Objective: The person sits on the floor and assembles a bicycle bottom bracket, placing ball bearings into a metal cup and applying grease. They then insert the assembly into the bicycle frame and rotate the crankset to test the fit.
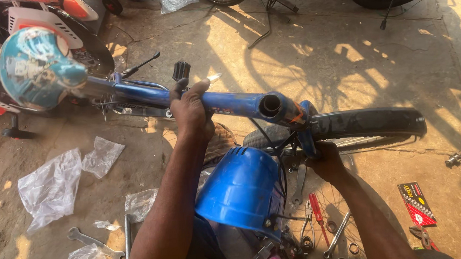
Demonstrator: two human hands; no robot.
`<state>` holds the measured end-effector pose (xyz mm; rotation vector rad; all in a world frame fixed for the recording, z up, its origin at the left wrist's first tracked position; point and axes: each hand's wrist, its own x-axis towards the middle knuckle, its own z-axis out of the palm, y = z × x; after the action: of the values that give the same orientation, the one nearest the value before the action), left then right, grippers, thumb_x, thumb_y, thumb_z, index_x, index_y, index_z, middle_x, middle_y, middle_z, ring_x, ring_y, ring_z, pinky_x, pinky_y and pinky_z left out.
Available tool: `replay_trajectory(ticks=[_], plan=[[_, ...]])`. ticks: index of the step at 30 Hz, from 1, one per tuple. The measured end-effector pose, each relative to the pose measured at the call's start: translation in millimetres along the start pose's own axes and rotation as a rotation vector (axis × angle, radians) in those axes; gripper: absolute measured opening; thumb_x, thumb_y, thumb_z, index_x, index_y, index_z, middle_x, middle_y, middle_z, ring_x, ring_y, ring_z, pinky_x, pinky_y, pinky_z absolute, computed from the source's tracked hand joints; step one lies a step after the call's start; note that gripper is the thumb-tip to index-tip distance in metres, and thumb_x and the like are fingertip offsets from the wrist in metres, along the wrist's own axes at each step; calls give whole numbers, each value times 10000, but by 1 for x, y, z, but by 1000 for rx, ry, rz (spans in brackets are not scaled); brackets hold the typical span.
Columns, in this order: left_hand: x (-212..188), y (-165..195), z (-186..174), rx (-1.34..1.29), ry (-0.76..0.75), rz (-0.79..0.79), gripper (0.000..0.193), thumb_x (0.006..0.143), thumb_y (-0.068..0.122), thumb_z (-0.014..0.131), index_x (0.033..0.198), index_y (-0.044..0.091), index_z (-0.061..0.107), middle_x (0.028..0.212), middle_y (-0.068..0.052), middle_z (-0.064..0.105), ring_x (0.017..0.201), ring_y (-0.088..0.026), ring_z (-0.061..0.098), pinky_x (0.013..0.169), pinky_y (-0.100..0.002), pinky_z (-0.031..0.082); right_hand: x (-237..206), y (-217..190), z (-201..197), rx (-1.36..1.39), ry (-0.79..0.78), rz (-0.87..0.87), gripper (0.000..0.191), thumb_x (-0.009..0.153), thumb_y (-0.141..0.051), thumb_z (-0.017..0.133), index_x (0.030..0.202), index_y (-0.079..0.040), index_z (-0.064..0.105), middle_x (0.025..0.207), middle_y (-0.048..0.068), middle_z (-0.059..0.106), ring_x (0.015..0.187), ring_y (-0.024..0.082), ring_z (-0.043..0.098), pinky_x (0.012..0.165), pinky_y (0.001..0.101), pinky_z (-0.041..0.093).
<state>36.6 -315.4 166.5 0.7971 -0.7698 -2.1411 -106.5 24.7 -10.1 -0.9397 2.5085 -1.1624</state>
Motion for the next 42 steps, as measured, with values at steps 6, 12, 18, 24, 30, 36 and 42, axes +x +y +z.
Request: replay_trajectory(ticks=[6, 12, 18, 24, 30, 36, 42], plan=[[10, -7, 13, 359, -189, -58, 805, 842, 269, 763, 1474, 19, 331, 1129, -246, 625, 933, -292, 743, 755, -380, 690, 1, 22, -13, 161, -33, 204, 111, 757, 55, 697, 833, -25, 710, 713, 67, 708, 642, 156, 658, 579, 332, 538], [38, -6, 37, 643, -326, -20, 925, 870, 518, 685, 1545, 32, 283, 1135, -274, 665, 783, -304, 762, 597, -402, 678, 51, 20, -50, 184, -148, 407, 142, 734, 68, 706, 811, -51, 723, 708, 62, 695, 634, 150, 646, 576, 332, 524], [69, -8, 67, 825, -444, 45, 1023, 847, 579, 661, 1607, 119, 154, 1023, -287, 704, 706, -278, 764, 555, -362, 665, 93, -3, -90, 178, -310, 388, 137, 635, 78, 699, 731, -9, 652, 638, 84, 645, 568, 168, 615, 518, 334, 490], [73, -19, 80, 1614, -196, 642, 565, 1048, 632, 580, 1414, 210, 669, 1092, -107, 713, 946, -239, 705, 852, -475, 541, 103, -7, -93, 205, -301, 362, 185, 593, 94, 703, 733, -12, 644, 616, 81, 613, 513, 178, 550, 477, 354, 436], [76, -44, 83, 1140, -572, 1170, 600, 1003, 647, 647, 1394, 192, 667, 1229, -85, 679, 1203, -259, 572, 1101, -459, 352, 96, 8, -70, 248, -89, 200, 238, 672, -57, 821, 892, -42, 733, 792, 59, 733, 702, 170, 657, 629, 312, 523], [94, -54, 95, 1219, -536, 1128, 685, 977, 728, 605, 1406, 197, 669, 1206, -80, 684, 1171, -293, 564, 1080, -469, 377, 55, -17, -47, -91, 601, -109, 398, 876, -175, 844, 1174, 25, 672, 1049, 141, 714, 950, 244, 687, 785, 360, 539], [107, -63, 102, 1202, -522, 1152, 710, 1007, 770, 584, 1429, 203, 659, 1223, -82, 678, 1201, -277, 572, 1118, -482, 368, -25, -79, -31, 418, 984, -66, 189, 1019, -24, 669, 1186, 35, 604, 1116, 121, 667, 1008, 174, 648, 857, 272, 556]])
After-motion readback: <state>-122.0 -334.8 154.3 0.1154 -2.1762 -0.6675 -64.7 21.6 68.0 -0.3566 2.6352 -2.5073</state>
